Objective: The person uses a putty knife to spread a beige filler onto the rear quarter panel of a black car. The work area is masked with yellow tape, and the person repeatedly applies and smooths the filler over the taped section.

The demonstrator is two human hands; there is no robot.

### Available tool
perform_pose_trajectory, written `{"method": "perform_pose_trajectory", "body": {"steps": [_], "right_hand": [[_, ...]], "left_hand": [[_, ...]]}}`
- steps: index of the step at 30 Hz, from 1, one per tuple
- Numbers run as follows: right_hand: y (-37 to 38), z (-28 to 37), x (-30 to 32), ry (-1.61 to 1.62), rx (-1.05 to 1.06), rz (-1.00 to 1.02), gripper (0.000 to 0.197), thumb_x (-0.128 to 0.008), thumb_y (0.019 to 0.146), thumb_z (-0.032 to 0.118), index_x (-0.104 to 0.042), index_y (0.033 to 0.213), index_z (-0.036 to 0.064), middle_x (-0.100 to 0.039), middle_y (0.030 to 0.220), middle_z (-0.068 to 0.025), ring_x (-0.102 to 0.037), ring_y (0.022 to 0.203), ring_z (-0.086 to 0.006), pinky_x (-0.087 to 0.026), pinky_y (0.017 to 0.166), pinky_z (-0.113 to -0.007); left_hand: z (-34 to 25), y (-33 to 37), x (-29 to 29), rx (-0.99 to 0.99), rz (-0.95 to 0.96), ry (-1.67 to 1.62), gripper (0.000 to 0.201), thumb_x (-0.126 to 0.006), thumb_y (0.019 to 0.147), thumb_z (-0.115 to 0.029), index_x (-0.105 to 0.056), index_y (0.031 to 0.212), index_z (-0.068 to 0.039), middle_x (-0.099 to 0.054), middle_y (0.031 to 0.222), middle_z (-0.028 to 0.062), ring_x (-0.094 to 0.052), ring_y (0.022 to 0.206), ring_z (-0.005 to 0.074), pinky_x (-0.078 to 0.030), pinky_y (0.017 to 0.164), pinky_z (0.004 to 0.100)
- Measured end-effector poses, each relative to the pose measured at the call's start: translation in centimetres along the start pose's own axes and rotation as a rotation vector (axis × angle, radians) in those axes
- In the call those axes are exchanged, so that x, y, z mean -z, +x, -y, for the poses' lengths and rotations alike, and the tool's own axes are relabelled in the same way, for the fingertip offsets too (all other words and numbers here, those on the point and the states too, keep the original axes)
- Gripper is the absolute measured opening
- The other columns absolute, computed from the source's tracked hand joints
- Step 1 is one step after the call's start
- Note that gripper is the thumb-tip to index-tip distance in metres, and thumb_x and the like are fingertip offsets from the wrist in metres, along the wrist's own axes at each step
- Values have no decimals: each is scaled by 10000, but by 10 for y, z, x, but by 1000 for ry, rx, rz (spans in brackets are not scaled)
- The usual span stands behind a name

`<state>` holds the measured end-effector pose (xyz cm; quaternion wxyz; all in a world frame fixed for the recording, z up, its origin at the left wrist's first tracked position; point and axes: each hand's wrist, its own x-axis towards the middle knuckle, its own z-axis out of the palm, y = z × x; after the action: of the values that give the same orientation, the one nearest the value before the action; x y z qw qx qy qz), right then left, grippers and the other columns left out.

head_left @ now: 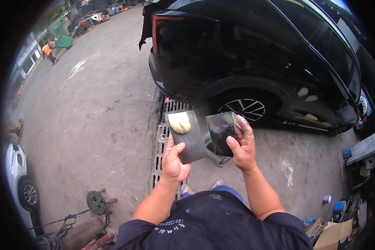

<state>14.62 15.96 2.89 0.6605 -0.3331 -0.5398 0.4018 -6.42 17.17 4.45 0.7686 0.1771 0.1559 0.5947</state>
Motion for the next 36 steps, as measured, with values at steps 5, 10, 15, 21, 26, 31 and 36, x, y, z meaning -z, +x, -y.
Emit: {"method": "perform_pose_trajectory", "body": {"steps": [5, 10, 15, 21, 26, 31, 36], "right_hand": [[-26, -3, -24, -47, 183, 239, 625, -504, 910, -133, -312, 1480, 36, -451, 1467, -161, -436, 1378, -293, -356, 1130, -421], [-25, -1, -1, -365, 139, 325, 612, -473, 894, -169, -339, 1461, 20, -475, 1442, -201, -466, 1355, -306, -348, 1143, -414], [-8, 16, -2, -135, 18, 125, 560, -491, 925, -111, -331, 1453, -19, -479, 1437, -204, -471, 1353, -282, -379, 1121, -375], [6, 21, 35, -213, -54, -54, 590, -493, 927, -91, -282, 1474, -29, -528, 1399, -203, -482, 1347, -280, -414, 1080, -349], [24, 2, 84, -584, 62, 73, 605, -514, 881, -102, -294, 1443, -64, -578, 1359, -194, -517, 1298, -364, -396, 1084, -388], [31, -41, 177, -709, -45, -16, 616, -502, 871, -84, -297, 1450, -42, -601, 1332, -182, -546, 1248, -379, -416, 1058, -369], [56, -54, 267, -283, -296, -381, 630, -503, 909, -36, -271, 1493, 5, -530, 1410, -165, -541, 1267, -285, -430, 1015, -322]], "left_hand": [[19, 5, -5, -109, 54, 68, 509, -443, 914, 33, -425, 1418, -33, -531, 1377, 105, -522, 1263, 232, -397, 1096, 408], [28, 12, -1, -151, 63, 116, 498, -441, 926, 36, -417, 1420, -24, -539, 1364, 118, -540, 1241, 237, -399, 1095, 408], [52, 24, -16, -205, 79, 198, 488, -448, 937, 43, -408, 1420, -11, -533, 1369, 120, -530, 1251, 234, -399, 1094, 402], [88, 54, -20, -281, 139, 404, 478, -468, 932, 33, -418, 1407, -2, -544, 1348, 134, -552, 1232, 244, -430, 1082, 412], [124, 99, -37, -280, 136, 466, 471, -478, 934, 27, -430, 1401, -8, -551, 1341, 126, -563, 1218, 235, -441, 1073, 407], [170, 162, -65, -214, 119, 400, 489, -481, 911, 37, -441, 1395, -20, -558, 1332, 119, -559, 1220, 240, -430, 1080, 427], [197, 224, -85, -107, 50, 428, 529, -470, 875, 37, -430, 1401, -11, -544, 1345, 136, -547, 1232, 264, -415, 1098, 429]]}}
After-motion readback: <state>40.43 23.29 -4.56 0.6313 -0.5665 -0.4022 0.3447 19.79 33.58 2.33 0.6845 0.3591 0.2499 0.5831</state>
